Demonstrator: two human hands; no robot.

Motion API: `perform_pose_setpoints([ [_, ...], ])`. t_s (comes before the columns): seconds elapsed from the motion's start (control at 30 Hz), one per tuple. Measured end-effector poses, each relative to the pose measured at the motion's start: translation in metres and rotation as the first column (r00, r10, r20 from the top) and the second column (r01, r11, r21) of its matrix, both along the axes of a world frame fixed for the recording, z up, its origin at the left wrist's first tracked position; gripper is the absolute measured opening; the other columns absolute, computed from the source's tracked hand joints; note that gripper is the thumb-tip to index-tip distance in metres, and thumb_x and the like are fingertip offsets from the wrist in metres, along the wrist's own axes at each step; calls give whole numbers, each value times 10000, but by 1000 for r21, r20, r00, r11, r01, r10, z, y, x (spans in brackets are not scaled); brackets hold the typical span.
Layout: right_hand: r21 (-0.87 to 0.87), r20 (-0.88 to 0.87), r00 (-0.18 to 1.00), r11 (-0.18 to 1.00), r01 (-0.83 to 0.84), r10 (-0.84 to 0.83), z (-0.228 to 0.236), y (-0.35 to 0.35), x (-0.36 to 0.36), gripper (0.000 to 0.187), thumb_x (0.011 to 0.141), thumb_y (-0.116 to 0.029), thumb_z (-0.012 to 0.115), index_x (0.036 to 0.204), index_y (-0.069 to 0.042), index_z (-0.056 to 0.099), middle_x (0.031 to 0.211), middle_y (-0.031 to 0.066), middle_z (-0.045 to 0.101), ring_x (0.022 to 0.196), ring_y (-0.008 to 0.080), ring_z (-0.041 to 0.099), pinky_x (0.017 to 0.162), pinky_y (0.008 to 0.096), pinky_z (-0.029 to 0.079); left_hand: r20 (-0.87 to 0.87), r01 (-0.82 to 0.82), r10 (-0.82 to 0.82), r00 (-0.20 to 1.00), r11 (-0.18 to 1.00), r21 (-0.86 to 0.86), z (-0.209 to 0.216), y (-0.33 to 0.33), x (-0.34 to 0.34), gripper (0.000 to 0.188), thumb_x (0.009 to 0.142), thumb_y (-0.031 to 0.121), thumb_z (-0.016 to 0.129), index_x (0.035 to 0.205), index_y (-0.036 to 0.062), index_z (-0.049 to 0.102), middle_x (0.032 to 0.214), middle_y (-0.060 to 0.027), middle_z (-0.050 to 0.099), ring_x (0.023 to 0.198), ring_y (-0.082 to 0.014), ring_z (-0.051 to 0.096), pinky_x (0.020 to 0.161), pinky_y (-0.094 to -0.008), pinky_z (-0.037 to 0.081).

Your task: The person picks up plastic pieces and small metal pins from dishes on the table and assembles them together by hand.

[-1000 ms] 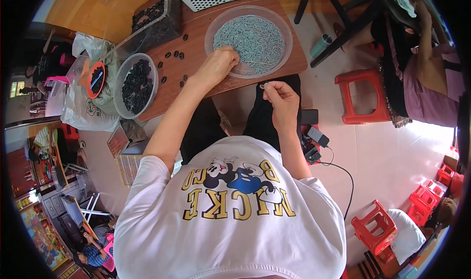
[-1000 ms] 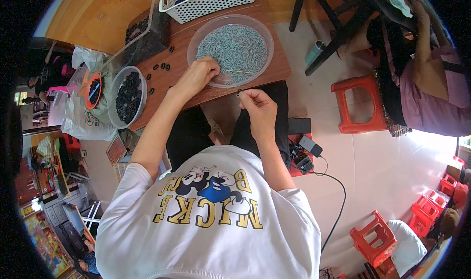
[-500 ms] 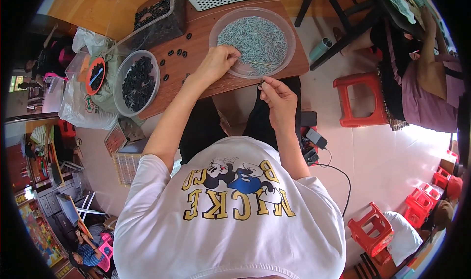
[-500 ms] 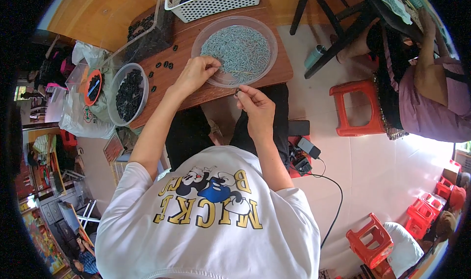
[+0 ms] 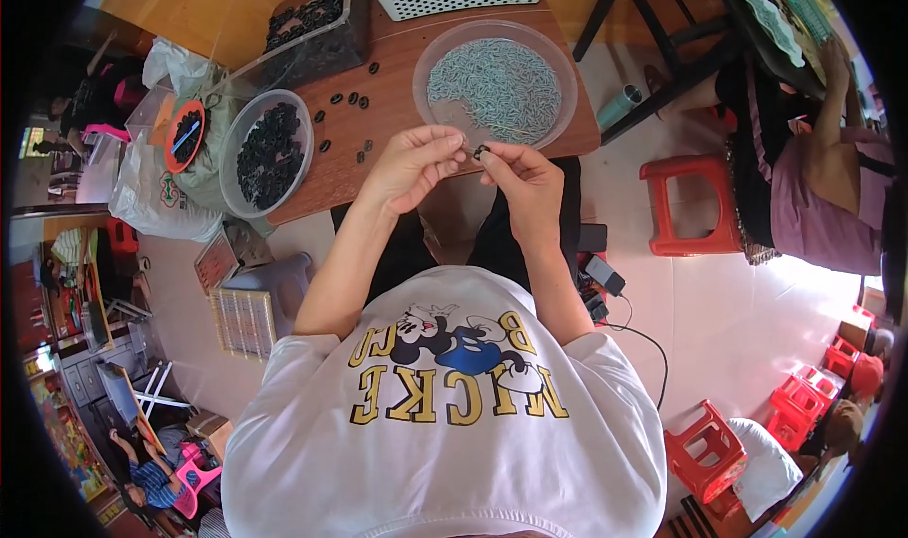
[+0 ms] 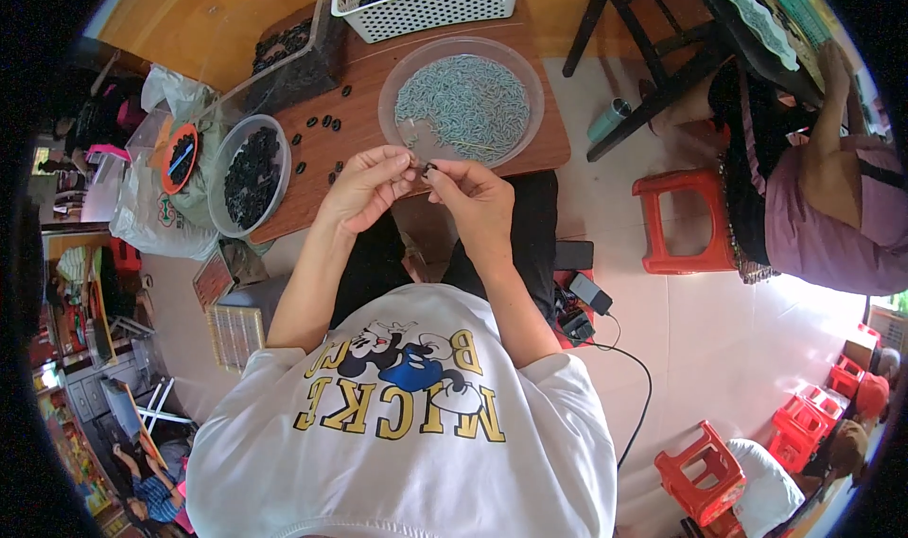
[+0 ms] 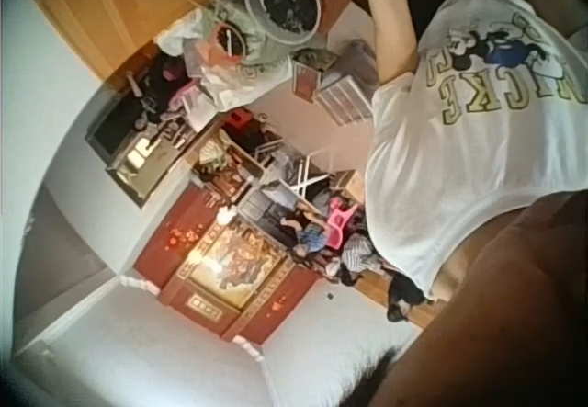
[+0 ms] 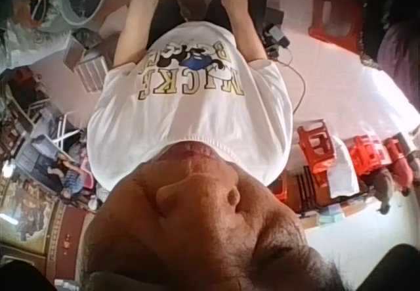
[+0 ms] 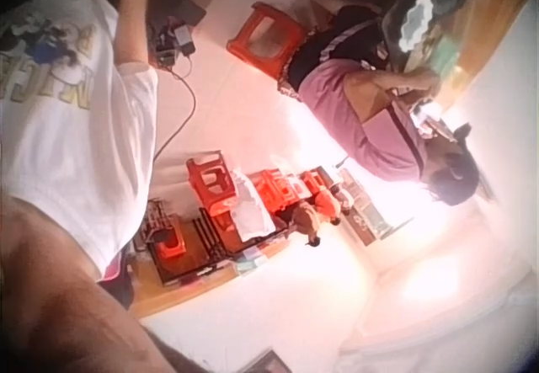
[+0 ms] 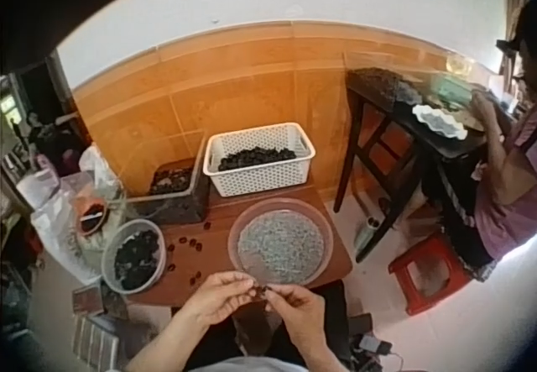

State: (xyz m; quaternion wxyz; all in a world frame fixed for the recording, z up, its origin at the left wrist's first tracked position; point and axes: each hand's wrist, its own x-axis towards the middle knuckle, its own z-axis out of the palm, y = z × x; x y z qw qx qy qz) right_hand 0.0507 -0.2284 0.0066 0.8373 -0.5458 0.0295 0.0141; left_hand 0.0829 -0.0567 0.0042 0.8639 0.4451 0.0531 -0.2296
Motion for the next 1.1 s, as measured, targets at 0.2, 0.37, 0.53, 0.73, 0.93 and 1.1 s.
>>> perform_pose_setpoints([
  [0.2,-65,4,999,997,-49,49,9,15,-4,147,800,0,647,942,39,658,794,62,664,640,77,585,600,182,461,-16,-11,9,1000,991,-136,1,7,-17,123,873,94,597,944,-6,616,861,-48,634,757,-100,598,702,-229,506],
  [0.37,-92,22,998,994,-53,55,10,19,-6,138,803,-13,652,930,41,663,773,43,657,637,59,581,587,173,457,-38,-7,2,999,990,-138,1,8,-23,122,875,96,594,942,-2,622,849,-45,633,747,-96,592,700,-228,504],
  [0.53,-129,6,998,990,-54,55,11,20,-8,131,798,-17,658,916,38,668,757,39,654,630,59,580,580,173,455,-31,-15,11,999,990,-138,1,9,-25,123,875,95,595,944,-3,625,854,-51,635,744,-99,590,696,-232,504],
  [0.73,-129,3,999,990,-50,51,13,21,-10,129,797,-17,659,912,41,667,756,39,651,627,60,580,578,173,454,-25,-24,21,999,991,-133,2,9,-27,125,875,94,595,941,-8,627,851,-58,637,740,-102,590,695,-234,504],
  [0.93,-112,-8,999,992,-53,53,15,21,-10,147,783,16,658,924,54,653,792,81,665,619,92,586,591,188,463,-37,-41,37,999,992,-119,5,8,-28,126,877,90,591,940,-12,627,845,-56,637,731,-100,589,681,-224,504],
  [1.1,-139,0,998,989,-59,59,15,19,-10,136,788,-6,660,913,49,660,772,65,659,624,80,587,586,183,462,-38,-29,24,999,992,-126,6,8,-29,123,877,87,590,937,-13,630,849,-58,640,727,-98,593,676,-215,505],
])
